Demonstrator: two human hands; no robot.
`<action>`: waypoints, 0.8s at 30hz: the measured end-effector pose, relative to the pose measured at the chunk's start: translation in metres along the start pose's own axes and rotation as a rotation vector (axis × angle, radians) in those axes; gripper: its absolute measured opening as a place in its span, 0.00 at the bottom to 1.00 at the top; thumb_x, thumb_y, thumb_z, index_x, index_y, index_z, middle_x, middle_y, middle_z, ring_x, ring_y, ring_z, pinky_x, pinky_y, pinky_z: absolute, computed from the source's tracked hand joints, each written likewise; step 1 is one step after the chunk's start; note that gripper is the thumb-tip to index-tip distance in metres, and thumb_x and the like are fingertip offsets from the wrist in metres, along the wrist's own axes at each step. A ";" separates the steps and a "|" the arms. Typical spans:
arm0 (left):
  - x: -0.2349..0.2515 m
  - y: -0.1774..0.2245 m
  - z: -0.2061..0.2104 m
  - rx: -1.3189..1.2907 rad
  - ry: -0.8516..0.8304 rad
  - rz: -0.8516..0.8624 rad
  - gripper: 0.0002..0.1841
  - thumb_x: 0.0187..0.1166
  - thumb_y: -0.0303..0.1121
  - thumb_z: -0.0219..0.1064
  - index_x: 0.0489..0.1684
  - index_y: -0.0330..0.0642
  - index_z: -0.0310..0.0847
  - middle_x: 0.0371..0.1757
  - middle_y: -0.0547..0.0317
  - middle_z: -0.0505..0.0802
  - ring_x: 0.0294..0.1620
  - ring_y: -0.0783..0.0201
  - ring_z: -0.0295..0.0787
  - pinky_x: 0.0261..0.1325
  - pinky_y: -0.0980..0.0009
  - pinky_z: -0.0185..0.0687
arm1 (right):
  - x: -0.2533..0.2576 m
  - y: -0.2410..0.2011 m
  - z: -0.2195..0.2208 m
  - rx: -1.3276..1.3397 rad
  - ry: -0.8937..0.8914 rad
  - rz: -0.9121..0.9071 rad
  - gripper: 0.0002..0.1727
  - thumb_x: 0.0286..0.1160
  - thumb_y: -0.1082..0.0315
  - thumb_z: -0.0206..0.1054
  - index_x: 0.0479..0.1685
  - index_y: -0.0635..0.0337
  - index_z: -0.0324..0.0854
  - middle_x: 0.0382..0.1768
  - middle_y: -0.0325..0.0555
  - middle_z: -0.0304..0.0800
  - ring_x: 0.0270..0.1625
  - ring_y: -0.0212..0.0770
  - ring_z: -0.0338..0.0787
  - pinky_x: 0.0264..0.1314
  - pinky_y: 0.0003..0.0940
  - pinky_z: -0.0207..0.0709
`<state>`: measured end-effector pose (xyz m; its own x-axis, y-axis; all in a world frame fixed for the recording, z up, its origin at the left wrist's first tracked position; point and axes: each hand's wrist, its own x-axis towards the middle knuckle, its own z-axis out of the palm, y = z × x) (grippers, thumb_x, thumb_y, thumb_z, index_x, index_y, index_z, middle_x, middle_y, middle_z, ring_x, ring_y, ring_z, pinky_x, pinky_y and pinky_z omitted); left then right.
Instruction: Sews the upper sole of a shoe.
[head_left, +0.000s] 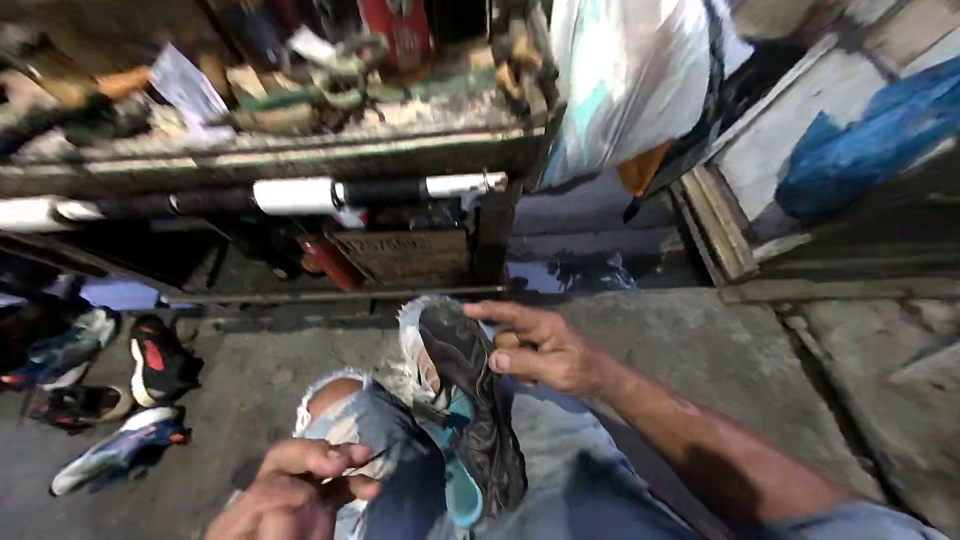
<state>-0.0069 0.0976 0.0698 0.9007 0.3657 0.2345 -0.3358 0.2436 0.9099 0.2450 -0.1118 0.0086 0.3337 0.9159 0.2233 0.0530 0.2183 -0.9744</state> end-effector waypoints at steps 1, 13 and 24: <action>-0.002 -0.004 -0.004 0.118 0.006 -0.027 0.13 0.87 0.44 0.63 0.39 0.55 0.93 0.60 0.63 0.92 0.61 0.60 0.91 0.54 0.63 0.94 | -0.002 0.007 -0.006 -0.002 0.012 0.047 0.32 0.86 0.66 0.61 0.90 0.51 0.63 0.21 0.30 0.77 0.20 0.22 0.73 0.22 0.18 0.69; -0.005 -0.053 -0.024 0.853 0.012 -0.221 0.09 0.81 0.29 0.66 0.38 0.33 0.90 0.46 0.52 0.93 0.48 0.70 0.90 0.52 0.73 0.88 | -0.016 0.003 -0.061 -0.792 0.276 0.223 0.21 0.90 0.61 0.54 0.73 0.55 0.83 0.60 0.52 0.88 0.58 0.42 0.89 0.65 0.40 0.83; -0.008 -0.062 -0.029 0.872 0.093 -0.254 0.07 0.79 0.29 0.68 0.39 0.37 0.92 0.42 0.57 0.92 0.42 0.71 0.90 0.47 0.73 0.89 | 0.167 -0.117 -0.083 -1.339 0.142 -0.187 0.15 0.84 0.64 0.59 0.53 0.60 0.90 0.49 0.54 0.91 0.52 0.53 0.92 0.55 0.58 0.83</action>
<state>-0.0013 0.1057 0.0021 0.8804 0.4743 -0.0024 0.2310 -0.4244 0.8755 0.3724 -0.0120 0.1582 0.3097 0.8490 0.4282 0.9464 -0.2317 -0.2251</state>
